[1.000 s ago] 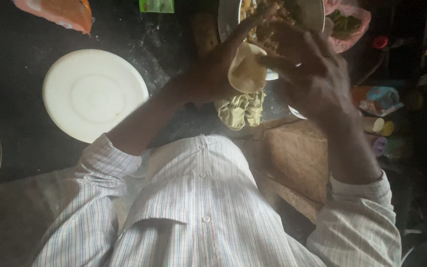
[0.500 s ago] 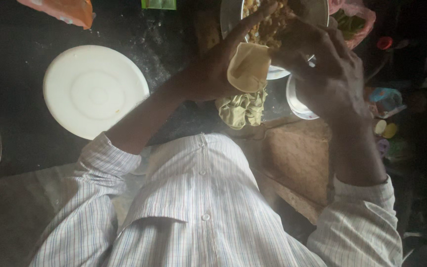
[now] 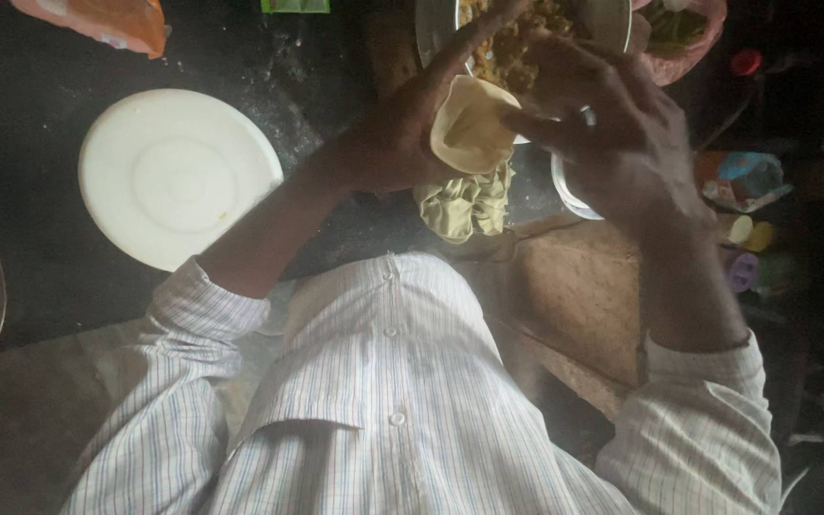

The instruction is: The person folds triangular pastry wrappers, fills them with a cooked mixture from a pot, and seals the edges to form samosas. The finished samosas are placed on a plate. The person also briefly wipes the work surface with a cloth.

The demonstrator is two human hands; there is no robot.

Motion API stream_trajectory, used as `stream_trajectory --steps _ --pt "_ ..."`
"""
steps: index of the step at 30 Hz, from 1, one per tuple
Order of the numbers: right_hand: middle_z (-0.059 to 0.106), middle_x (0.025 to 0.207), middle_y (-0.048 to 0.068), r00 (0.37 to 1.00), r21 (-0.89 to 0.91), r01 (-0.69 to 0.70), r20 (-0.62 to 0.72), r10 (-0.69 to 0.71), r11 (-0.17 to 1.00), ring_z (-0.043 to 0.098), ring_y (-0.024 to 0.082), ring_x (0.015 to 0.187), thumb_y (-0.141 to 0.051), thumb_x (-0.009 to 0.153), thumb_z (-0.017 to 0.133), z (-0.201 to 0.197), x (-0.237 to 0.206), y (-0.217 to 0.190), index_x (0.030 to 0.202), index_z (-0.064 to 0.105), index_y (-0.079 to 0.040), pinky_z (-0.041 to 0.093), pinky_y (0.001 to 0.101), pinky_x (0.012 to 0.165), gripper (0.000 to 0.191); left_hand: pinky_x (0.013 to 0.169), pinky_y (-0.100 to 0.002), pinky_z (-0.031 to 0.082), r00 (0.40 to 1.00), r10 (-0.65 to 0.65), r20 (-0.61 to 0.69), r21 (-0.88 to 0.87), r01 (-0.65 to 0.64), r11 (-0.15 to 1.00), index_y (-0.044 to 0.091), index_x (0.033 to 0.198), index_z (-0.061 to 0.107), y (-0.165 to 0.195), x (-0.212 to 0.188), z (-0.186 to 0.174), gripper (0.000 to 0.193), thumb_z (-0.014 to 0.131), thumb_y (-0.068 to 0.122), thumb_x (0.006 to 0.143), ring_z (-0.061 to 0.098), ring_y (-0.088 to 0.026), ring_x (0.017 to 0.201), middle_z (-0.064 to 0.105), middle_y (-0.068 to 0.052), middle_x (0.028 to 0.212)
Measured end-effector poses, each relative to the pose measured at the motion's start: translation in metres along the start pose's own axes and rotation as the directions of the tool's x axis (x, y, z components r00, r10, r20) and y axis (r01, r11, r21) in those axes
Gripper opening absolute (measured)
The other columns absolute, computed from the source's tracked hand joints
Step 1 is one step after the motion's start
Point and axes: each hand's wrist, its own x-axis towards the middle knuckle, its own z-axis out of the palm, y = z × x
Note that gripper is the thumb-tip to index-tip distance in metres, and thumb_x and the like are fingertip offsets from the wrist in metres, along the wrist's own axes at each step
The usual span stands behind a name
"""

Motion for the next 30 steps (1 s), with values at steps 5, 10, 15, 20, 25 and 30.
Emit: stream_trajectory --steps 5,10,15,20,25,30 --pt "0.060 0.143 0.003 0.997 0.034 -0.009 -0.080 0.012 0.999 0.064 0.022 0.131 -0.008 0.094 0.085 0.003 -0.008 0.008 0.110 0.080 -0.026 0.064 0.0312 0.100 0.025 0.129 -0.037 0.038 0.999 0.028 -0.021 0.073 -0.026 0.997 0.029 0.167 0.005 0.004 -0.002 -0.002 0.117 0.097 0.002 0.100 0.016 -0.019 0.162 0.006 0.002 0.176" --pt "0.063 0.145 -0.003 0.996 0.035 -0.045 -0.080 0.048 0.998 0.068 0.016 0.123 -0.007 0.103 0.084 0.003 -0.004 0.008 0.113 0.081 -0.024 0.067 0.0273 0.097 0.020 0.132 -0.039 0.032 0.999 0.028 -0.018 0.105 -0.026 0.994 0.029 0.168 0.005 0.008 0.000 -0.003 0.121 0.100 0.005 0.098 0.013 -0.017 0.163 0.007 0.003 0.174" --pt "0.058 0.144 0.004 0.992 0.136 -0.008 -0.121 0.024 0.991 0.062 0.025 0.128 -0.006 0.096 0.082 -0.003 0.006 -0.001 0.119 0.082 -0.021 0.064 0.0309 0.093 0.027 0.126 -0.040 0.044 0.991 -0.130 -0.026 -0.029 0.129 0.991 0.023 0.170 0.003 0.014 0.003 -0.001 0.119 0.094 0.010 0.095 0.036 -0.022 0.151 0.006 -0.002 0.179" --pt "0.057 0.149 0.007 0.997 0.160 -0.007 -0.079 0.020 0.987 0.057 0.028 0.135 -0.007 0.097 0.079 0.004 0.012 -0.004 0.119 0.079 -0.021 0.063 0.0361 0.102 0.026 0.132 -0.040 0.032 0.999 -0.029 0.029 -0.058 0.031 0.998 0.024 0.168 0.001 0.017 0.009 0.000 0.118 0.094 0.003 0.098 0.015 -0.020 0.164 0.003 0.000 0.175" --pt "0.058 0.147 0.006 0.997 0.162 -0.053 -0.047 0.061 0.985 0.058 0.028 0.137 0.001 0.103 0.075 0.014 0.008 0.005 0.123 0.079 -0.021 0.063 0.0367 0.102 0.030 0.137 -0.039 0.018 0.994 0.110 0.009 0.116 -0.110 0.987 0.029 0.165 0.001 0.018 0.005 0.001 0.123 0.100 0.004 0.097 0.005 -0.015 0.162 0.002 0.006 0.172" --pt "0.064 0.143 0.004 0.986 0.194 -0.153 -0.035 0.163 0.969 0.063 0.023 0.135 0.003 0.108 0.078 0.012 0.006 0.006 0.124 0.081 -0.022 0.066 0.0364 0.102 0.029 0.134 -0.039 0.030 1.000 0.024 -0.007 0.064 -0.023 0.998 0.026 0.168 0.002 0.018 0.002 0.000 0.122 0.098 0.001 0.097 0.011 -0.017 0.164 0.003 0.002 0.173"
